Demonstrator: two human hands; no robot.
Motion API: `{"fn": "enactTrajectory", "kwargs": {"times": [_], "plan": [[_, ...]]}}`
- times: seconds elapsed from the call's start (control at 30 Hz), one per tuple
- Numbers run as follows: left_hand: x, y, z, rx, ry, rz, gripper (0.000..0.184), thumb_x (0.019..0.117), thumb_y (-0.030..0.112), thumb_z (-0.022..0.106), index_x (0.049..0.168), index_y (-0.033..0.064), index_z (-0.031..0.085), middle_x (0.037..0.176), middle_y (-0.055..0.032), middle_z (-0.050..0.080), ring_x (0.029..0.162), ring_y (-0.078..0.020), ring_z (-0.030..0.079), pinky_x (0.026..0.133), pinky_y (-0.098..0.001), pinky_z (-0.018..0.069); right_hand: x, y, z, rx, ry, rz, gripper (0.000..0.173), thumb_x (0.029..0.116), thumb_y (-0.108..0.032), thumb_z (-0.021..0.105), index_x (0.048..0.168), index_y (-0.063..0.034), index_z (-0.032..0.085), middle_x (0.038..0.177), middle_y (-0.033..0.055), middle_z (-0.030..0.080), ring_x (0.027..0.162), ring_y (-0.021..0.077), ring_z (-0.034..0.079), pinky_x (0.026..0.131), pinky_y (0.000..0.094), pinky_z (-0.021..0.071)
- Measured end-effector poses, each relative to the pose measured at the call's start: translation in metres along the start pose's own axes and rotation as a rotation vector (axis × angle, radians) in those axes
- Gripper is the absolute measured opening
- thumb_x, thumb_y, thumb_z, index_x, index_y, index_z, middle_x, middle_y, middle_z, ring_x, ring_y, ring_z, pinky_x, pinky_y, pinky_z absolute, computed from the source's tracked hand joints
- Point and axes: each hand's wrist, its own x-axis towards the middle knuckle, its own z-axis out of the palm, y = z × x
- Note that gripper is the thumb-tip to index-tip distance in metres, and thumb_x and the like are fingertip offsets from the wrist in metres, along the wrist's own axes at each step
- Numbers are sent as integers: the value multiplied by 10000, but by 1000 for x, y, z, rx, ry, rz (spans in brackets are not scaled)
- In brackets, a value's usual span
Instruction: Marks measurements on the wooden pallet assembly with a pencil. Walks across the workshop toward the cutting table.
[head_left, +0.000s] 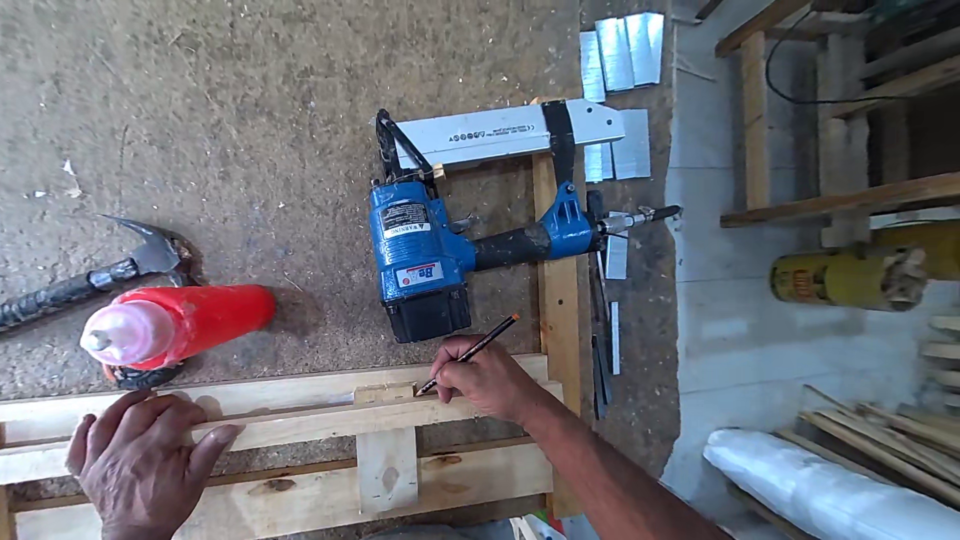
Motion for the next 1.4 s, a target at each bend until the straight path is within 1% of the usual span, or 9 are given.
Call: {"fn": "enactTrajectory", "kwargs": {"times": [0.13,0.3,0.53,0.73,0.83,1.07,1.17,1.27,1.4], "plan": [[-1,0,0,0,4,-3,874,886,882,273,841,123,705,1064,-154,714,1270,-422,559,1112,-694,272,-1,1,-3,56,-31,-19,219,982,-55,554,814,-55,694,679,-19,659,625,31,578,612,205,469],[-2,-3,1,3,5,-4,884,885,885,264,845,122,710,1063,-158,716,1274,-426,556,1116,-691,272,0,-3,2,15,-10,18,213,976,-68,573,801,-64,694,681,-27,656,630,33,578,618,216,469],[-2,-4,3,8,10,-4,894,880,895,258,838,123,708,1053,-157,717,1271,-417,561,1120,-684,273,1,-2,0,9,-15,18,213,973,-86,561,806,-78,693,684,-37,655,632,26,578,617,222,469],[-1,-1,1,9,22,-16,906,869,910,243,812,131,703,1039,-147,722,1260,-411,572,1121,-683,273,1,-2,0,14,-14,4,214,970,-72,558,802,-80,690,691,-41,663,647,24,596,640,220,488],[-1,-1,1,9,21,-15,909,872,906,239,808,127,701,1039,-153,720,1259,-418,571,1120,-682,273,0,-1,-1,38,-20,-5,220,968,-69,551,799,-79,691,689,-44,663,641,19,591,630,210,484],[-1,1,1,13,35,-14,902,875,902,251,806,122,699,1045,-154,720,1259,-411,575,1120,-686,274,0,-2,-1,52,-13,9,219,970,-62,549,800,-75,687,684,-39,657,639,26,592,632,211,487],[0,0,0,14,20,-10,904,877,900,249,823,122,708,1053,-157,722,1264,-423,570,1116,-690,285,1,-2,0,10,-5,-4,211,973,-85,550,815,-75,690,697,-40,663,656,31,606,655,228,502],[0,1,0,16,16,-12,900,870,906,244,820,138,710,1056,-146,726,1268,-413,573,1111,-685,293,0,-1,-1,35,-5,-8,209,969,-78,555,808,-77,687,692,-41,664,640,22,595,631,214,490],[-1,1,0,6,23,-9,899,883,895,243,822,128,706,1048,-155,723,1261,-416,576,1110,-690,289,0,-2,0,23,-19,-3,214,971,-82,550,806,-81,685,688,-49,658,639,18,589,634,216,483]]}}
